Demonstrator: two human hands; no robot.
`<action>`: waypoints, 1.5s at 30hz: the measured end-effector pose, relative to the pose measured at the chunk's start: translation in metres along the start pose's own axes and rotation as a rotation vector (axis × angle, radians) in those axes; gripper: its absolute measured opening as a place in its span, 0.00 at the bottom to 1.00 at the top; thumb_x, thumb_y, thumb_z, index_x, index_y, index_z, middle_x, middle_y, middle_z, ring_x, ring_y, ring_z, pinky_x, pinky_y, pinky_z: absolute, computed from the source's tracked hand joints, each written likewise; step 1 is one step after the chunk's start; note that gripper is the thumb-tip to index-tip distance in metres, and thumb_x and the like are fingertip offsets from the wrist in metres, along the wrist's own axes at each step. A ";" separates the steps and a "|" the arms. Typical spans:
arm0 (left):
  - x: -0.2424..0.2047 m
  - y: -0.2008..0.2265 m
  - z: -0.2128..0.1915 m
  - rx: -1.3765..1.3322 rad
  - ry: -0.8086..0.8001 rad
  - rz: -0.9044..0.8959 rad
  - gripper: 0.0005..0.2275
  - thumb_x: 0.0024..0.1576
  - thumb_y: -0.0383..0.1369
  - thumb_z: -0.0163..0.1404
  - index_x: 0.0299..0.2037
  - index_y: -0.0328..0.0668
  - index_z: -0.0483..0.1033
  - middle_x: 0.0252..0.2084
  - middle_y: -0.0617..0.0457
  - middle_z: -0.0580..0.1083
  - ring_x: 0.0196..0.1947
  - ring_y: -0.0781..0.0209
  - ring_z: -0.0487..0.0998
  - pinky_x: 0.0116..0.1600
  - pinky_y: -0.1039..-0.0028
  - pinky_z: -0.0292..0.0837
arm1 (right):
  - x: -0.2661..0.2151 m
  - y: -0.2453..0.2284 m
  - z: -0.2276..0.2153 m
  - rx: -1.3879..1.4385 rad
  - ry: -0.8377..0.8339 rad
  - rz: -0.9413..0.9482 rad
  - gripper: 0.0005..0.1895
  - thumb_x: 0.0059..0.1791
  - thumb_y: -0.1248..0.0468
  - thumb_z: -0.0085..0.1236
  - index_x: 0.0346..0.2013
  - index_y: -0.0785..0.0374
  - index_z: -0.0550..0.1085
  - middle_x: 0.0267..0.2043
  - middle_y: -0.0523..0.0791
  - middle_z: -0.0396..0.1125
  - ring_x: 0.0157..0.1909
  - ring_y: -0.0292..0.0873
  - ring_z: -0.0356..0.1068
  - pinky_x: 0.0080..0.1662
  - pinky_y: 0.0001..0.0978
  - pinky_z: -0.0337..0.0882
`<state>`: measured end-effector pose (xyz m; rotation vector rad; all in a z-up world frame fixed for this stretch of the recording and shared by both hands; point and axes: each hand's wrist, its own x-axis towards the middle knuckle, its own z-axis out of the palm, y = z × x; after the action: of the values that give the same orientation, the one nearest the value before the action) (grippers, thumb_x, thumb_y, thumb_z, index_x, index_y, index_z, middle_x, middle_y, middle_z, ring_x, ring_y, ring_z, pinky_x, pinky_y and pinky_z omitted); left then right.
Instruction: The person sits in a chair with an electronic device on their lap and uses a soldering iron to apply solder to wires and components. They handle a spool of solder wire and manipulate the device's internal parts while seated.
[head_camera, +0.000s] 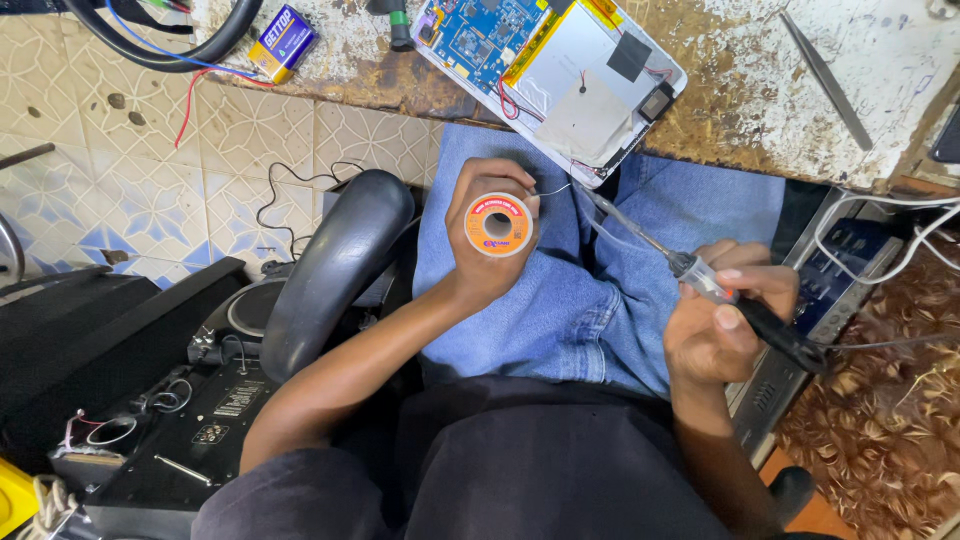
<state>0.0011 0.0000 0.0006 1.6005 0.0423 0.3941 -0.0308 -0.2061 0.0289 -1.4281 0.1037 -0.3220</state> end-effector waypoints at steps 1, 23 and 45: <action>0.000 0.000 0.000 -0.006 0.007 -0.001 0.04 0.62 0.29 0.51 0.37 0.40 0.71 0.40 0.44 0.71 0.40 0.55 0.75 0.51 0.68 0.71 | 0.000 0.000 -0.001 0.013 -0.004 0.007 0.13 0.43 0.53 0.51 0.36 0.55 0.65 0.28 0.40 0.53 0.26 0.39 0.54 0.36 0.31 0.58; 0.078 0.037 -0.064 0.097 0.308 0.098 0.11 0.61 0.30 0.56 0.46 0.46 0.65 0.42 0.51 0.73 0.43 0.61 0.75 0.57 0.71 0.69 | -0.003 -0.010 -0.019 0.175 0.029 0.025 0.11 0.43 0.57 0.50 0.36 0.57 0.66 0.28 0.41 0.53 0.26 0.38 0.55 0.37 0.30 0.58; 0.156 0.017 -0.060 0.606 -0.283 0.276 0.26 0.56 0.27 0.65 0.63 0.42 0.66 0.63 0.41 0.63 0.66 0.43 0.62 0.71 0.57 0.55 | 0.068 -0.050 -0.061 0.182 0.002 -0.505 0.14 0.60 0.46 0.45 0.51 0.51 0.62 0.34 0.41 0.52 0.28 0.36 0.53 0.32 0.30 0.67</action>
<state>0.1271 0.0976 0.0529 2.2606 -0.3043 0.3824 0.0102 -0.2887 0.0776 -1.2584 -0.2841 -0.7282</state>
